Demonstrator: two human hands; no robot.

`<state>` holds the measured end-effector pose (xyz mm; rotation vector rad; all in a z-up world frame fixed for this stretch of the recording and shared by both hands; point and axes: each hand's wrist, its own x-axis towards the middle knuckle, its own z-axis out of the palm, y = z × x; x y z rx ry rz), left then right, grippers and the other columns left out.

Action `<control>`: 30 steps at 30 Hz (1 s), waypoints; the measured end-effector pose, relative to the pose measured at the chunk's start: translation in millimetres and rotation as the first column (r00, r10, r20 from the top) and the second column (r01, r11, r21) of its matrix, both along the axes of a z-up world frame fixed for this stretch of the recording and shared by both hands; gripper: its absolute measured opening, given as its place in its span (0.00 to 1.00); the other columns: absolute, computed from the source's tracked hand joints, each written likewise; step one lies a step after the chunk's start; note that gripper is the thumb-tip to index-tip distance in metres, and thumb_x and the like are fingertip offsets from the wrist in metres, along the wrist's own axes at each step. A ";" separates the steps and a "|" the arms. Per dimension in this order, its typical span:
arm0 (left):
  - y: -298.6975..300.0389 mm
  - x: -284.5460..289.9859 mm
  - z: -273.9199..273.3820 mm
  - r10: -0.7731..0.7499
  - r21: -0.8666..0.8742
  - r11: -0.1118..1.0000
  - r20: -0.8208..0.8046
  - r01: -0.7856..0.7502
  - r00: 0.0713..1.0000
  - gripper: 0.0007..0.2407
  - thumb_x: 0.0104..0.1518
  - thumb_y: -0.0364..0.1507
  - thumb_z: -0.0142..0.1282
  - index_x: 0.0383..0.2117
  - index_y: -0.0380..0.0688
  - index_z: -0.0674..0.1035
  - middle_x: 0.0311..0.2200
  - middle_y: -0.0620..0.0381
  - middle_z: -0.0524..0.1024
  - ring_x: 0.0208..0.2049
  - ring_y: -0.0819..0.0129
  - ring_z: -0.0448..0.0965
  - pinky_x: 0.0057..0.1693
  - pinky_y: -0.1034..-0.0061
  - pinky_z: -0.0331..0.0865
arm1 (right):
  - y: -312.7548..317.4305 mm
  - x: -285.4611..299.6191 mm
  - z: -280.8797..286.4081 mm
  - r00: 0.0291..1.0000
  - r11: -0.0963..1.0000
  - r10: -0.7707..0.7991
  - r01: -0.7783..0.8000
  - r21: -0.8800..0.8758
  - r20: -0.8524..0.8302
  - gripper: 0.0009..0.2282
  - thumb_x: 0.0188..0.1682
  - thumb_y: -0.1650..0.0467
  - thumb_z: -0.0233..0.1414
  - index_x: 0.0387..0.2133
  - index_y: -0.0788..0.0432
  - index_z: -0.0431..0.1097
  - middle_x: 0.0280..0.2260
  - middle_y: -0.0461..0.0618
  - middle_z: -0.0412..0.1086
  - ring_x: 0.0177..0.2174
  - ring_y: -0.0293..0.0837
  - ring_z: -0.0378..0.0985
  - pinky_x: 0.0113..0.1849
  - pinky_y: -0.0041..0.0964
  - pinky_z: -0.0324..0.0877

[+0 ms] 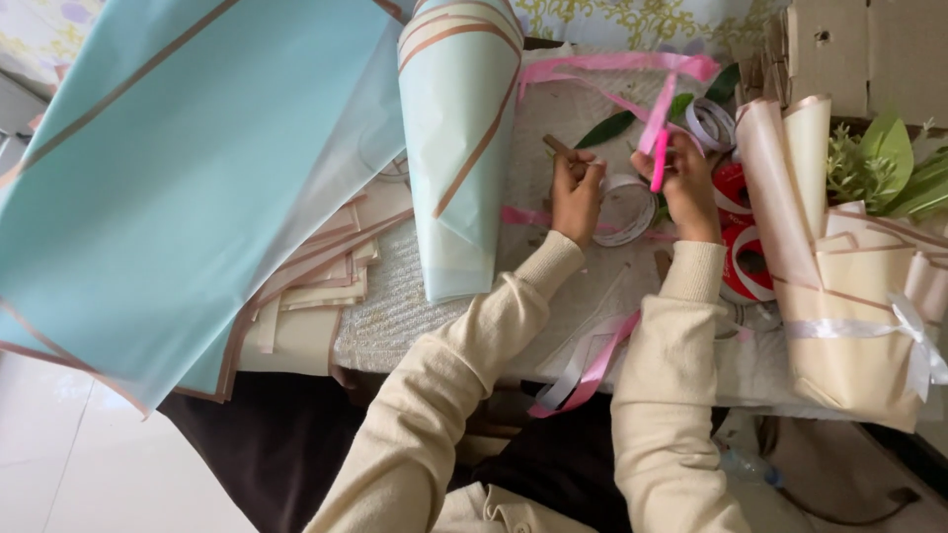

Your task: The person wraps a floral bouquet using paper and ribbons. They fold and tape light blue wrapping paper around the base of the flowers, cut pink ribbons using shears, and secure the arrangement.

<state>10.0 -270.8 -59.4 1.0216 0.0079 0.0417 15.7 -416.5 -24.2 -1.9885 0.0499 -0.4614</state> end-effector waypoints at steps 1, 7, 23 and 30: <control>-1.2 4.6 -7.7 0.049 0.047 0.998 0.009 -0.049 0.999 0.08 0.62 0.28 0.51 0.42 0.42 0.68 0.24 0.58 0.72 0.20 0.76 0.67 0.26 0.82 0.61 | 12.6 -8.5 10.8 0.993 0.993 0.112 -0.113 0.027 0.043 0.18 0.46 0.67 0.67 0.45 0.57 0.69 0.35 0.47 0.68 0.33 0.36 0.70 0.35 0.26 0.63; -2.7 17.8 -30.1 0.098 0.273 0.958 -0.045 -0.082 0.994 0.07 0.61 0.33 0.52 0.40 0.46 0.72 0.25 0.57 0.76 0.30 0.65 0.77 0.39 0.67 0.69 | 16.7 -31.1 34.4 0.986 0.937 0.064 -0.006 -0.348 0.155 0.31 0.30 0.77 0.67 0.52 0.56 0.70 0.43 0.55 0.64 0.45 0.53 0.67 0.47 0.45 0.61; 13.1 29.1 -12.3 0.082 -0.381 0.924 0.287 0.035 0.954 0.12 0.65 0.24 0.57 0.52 0.44 0.70 0.43 0.57 0.80 0.47 0.71 0.77 0.50 0.76 0.75 | 3.7 -58.8 39.4 0.773 0.924 0.381 -0.302 0.234 -0.508 0.12 0.47 0.62 0.59 0.33 0.57 0.70 0.20 0.43 0.58 0.18 0.34 0.57 0.21 0.32 0.62; 20.6 27.4 -9.2 0.143 -0.321 0.946 0.273 -0.050 0.951 0.15 0.63 0.32 0.59 0.53 0.48 0.71 0.45 0.58 0.79 0.46 0.70 0.77 0.54 0.70 0.67 | -30.7 -58.3 29.5 0.709 0.942 0.335 -0.251 0.221 -0.621 0.17 0.41 0.72 0.63 0.44 0.62 0.74 0.30 0.50 0.77 0.22 0.35 0.67 0.21 0.30 0.59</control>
